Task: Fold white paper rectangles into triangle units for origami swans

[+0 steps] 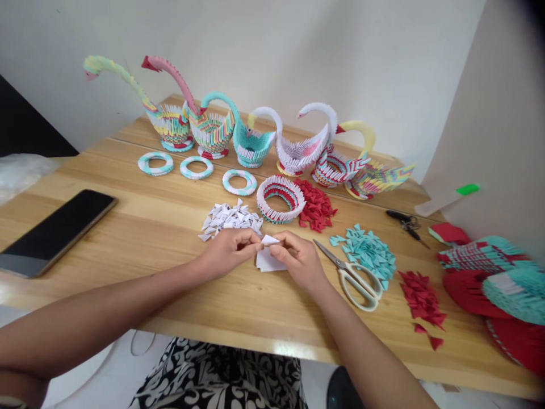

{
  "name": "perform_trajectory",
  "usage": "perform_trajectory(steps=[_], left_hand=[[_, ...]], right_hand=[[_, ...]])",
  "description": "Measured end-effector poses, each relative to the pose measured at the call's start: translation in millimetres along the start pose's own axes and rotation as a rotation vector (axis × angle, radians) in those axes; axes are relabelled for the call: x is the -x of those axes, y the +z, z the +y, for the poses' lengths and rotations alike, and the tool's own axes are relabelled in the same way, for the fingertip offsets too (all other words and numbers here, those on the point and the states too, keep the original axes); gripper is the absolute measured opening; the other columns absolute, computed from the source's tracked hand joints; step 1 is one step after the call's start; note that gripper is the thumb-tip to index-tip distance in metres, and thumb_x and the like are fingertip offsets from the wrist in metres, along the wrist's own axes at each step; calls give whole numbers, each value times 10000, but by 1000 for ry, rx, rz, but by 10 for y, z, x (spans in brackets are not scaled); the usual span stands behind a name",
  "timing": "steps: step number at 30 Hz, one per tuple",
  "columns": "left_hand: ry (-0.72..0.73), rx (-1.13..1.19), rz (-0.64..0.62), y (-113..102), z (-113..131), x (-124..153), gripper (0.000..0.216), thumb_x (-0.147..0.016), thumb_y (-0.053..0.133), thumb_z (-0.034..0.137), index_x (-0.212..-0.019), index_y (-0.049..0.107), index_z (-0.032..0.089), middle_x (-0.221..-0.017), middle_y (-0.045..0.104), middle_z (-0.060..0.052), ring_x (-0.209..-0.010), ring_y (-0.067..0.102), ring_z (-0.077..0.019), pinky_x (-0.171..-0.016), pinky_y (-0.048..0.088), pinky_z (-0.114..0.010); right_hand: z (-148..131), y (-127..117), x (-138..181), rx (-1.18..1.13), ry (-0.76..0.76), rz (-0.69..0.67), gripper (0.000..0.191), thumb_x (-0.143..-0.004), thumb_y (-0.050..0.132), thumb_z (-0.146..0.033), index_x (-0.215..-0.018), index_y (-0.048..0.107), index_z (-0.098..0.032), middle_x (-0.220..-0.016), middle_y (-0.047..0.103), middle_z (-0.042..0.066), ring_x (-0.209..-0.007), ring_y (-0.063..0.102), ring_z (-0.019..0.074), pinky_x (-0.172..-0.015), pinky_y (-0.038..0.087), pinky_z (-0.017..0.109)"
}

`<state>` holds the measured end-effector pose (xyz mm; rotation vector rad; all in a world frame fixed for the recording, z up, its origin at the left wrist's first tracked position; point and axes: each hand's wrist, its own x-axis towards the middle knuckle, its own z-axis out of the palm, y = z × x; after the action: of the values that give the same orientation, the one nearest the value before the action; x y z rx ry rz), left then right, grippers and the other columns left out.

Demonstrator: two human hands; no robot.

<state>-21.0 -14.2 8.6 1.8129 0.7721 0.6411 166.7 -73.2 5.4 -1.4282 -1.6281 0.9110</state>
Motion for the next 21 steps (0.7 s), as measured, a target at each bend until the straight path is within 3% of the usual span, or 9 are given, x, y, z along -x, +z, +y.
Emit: perform_trajectory(steps=[4, 11, 21], left_hand=[[-50, 87, -5, 2, -16, -15, 211, -833, 535, 284, -682, 574, 143, -547, 486, 50, -512, 398, -64, -483, 300, -172], [-112, 334, -129, -16, -51, -28, 254, -883, 517, 359, -810, 596, 129, -701, 645, -18, -584, 586, -82, -579, 483, -198], [-47, 268, -29, 69, -83, -16, 122, -780, 612, 248, -816, 598, 132, -704, 653, -10, -637, 602, -94, -613, 496, -204]], right_hand=[[-21, -27, -31, -38, 29, 61, 212, -870, 578, -370, -811, 649, -179, -685, 622, -9, -591, 531, 118, -543, 383, 208], [-26, -6, -26, 0, 1, 50, 181, -892, 548, -317, -813, 640, -183, -736, 654, 5, -658, 576, 129, -602, 417, 217], [-11, 36, -20, -153, 62, 9, 243, -829, 631, -423, -871, 646, -184, -762, 660, 15, -651, 589, 137, -583, 440, 225]])
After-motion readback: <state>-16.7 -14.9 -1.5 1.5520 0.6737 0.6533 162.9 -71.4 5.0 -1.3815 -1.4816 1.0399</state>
